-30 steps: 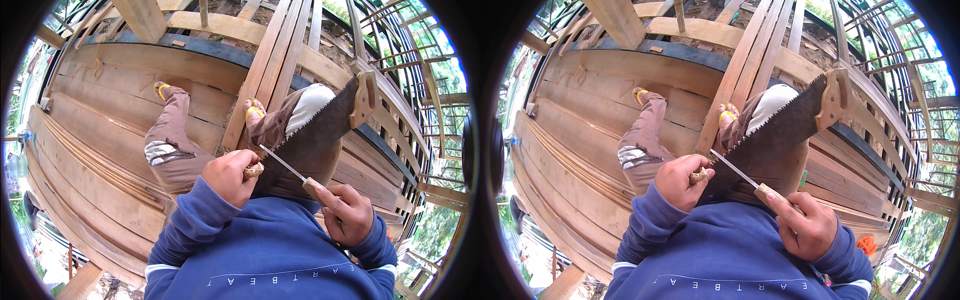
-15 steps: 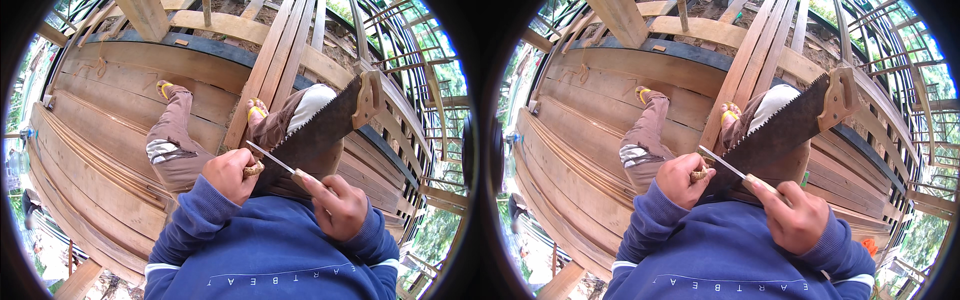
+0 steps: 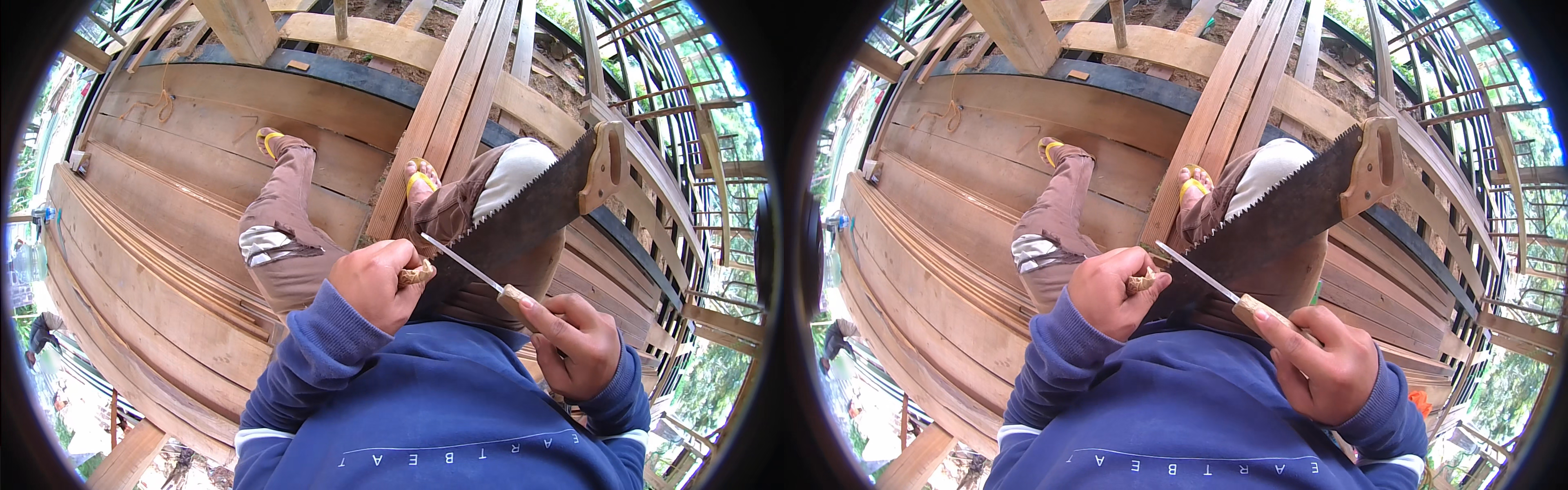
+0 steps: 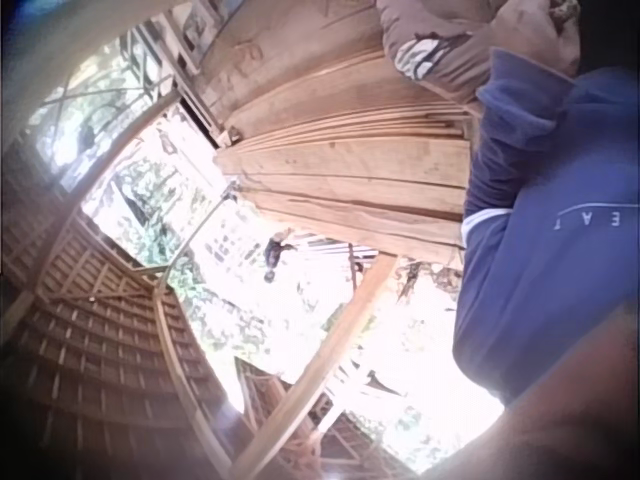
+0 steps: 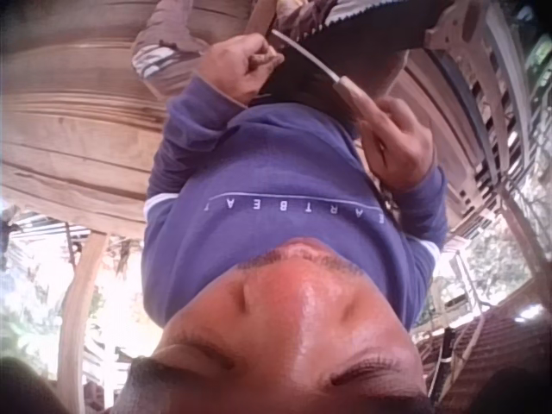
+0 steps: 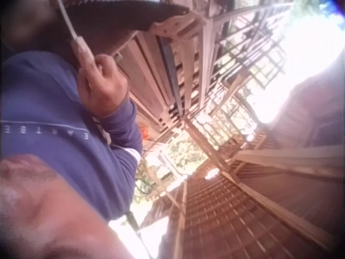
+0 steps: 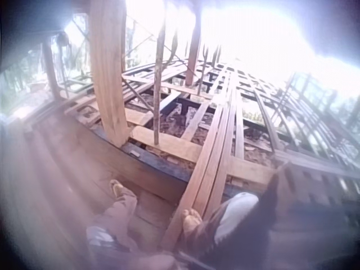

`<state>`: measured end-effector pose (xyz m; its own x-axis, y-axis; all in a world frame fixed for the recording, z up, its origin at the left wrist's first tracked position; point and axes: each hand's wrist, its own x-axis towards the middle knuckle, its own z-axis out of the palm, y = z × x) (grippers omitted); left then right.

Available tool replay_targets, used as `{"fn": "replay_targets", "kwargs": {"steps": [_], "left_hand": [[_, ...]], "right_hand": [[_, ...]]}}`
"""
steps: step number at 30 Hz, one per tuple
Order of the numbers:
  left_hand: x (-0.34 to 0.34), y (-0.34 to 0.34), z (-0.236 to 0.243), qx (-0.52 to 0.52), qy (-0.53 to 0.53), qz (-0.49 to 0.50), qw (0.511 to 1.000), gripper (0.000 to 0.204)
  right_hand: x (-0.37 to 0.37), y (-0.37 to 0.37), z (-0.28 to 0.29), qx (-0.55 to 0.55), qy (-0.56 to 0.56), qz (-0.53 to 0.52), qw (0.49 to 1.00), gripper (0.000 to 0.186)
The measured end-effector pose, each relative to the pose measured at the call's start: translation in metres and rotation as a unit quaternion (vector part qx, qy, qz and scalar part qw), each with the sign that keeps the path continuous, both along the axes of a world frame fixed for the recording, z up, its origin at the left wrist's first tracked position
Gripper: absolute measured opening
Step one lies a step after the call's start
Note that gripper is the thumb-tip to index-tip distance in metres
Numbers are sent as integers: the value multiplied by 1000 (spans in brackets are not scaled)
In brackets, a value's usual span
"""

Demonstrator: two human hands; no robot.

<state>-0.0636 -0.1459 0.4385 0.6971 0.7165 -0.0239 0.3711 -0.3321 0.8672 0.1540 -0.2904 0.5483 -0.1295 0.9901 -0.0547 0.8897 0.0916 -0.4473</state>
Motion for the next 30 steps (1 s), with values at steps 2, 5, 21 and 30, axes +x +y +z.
{"fn": "replay_targets", "kwargs": {"steps": [2,5,21,30], "left_hand": [[2,0,0,-10,2,-1,1000,23],[1,-1,1,-14,4,2,1000,23],[-4,5,4,-13,-24,16,999,22],[-3,10,6,-11,-9,8,1000,21]], "right_hand": [[2,-4,-1,-4,3,-2,1000,49],[1,-6,-4,-6,6,-5,1000,49],[-6,36,-8,63,32,15,997,46],[9,20,13,-14,5,17,1000,46]]}}
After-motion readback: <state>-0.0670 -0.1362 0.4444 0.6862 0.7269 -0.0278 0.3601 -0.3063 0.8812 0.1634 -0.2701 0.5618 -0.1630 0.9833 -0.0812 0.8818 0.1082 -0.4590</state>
